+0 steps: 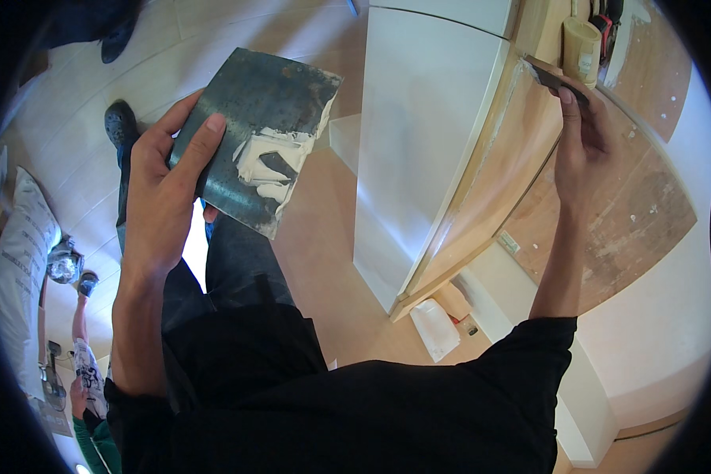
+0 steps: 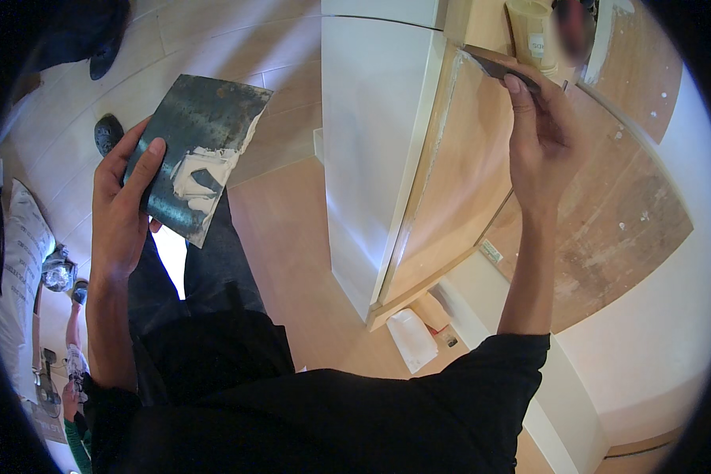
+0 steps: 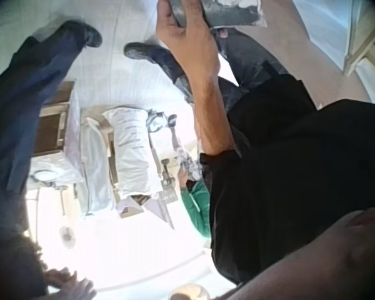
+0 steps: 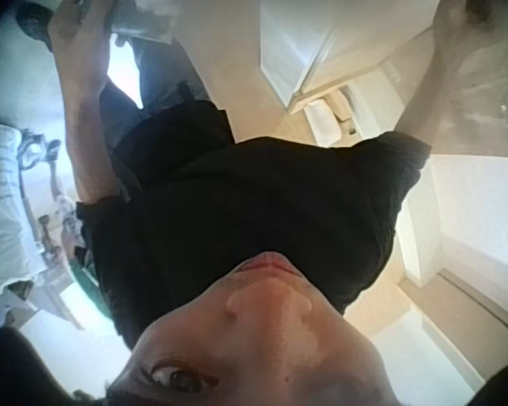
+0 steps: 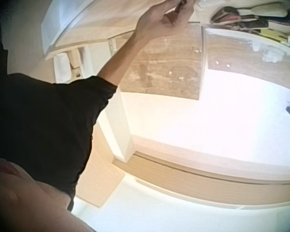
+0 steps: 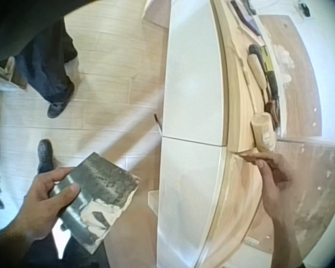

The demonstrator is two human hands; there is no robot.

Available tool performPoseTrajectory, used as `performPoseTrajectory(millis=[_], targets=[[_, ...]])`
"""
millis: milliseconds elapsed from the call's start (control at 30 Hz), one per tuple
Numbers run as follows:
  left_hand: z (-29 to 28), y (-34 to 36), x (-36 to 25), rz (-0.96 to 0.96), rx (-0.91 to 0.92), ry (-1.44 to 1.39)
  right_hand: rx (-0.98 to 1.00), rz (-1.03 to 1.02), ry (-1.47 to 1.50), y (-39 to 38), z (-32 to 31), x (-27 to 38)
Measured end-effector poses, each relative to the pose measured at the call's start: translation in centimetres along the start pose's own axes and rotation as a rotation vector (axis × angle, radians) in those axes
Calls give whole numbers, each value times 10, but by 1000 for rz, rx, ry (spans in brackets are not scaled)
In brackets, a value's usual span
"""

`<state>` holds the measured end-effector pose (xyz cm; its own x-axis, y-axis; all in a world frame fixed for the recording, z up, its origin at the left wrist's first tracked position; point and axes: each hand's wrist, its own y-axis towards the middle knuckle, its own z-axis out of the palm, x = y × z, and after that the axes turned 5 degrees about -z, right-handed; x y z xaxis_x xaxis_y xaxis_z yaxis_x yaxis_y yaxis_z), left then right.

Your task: The person applies a white sealant to the vertical edge of a wooden cabinet using a small putty knife and a larger trowel. They repeatedly scoop sealant from the trowel and smooth it along the seam, then walk to a sink area to clean the tools.

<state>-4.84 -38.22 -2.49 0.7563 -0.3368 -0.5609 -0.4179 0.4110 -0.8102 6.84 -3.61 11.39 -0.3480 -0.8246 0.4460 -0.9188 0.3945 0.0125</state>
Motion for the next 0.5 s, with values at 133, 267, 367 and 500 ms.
performPoseTrajectory(millis=[133, 267, 367, 500], targets=[[0, -2, 0, 4, 22, -10, 27, 49, 28, 0, -2, -2], [3, -3, -2, 7, 9, -3, 110, 129, 32, -7, -8, 1], [4, -3, -4, 4, -5, 1, 105, 204, 45, -13, -11, 7], [1, -4, -7, 10, 54, -8, 37, 192, 62, -11, -12, 13]])
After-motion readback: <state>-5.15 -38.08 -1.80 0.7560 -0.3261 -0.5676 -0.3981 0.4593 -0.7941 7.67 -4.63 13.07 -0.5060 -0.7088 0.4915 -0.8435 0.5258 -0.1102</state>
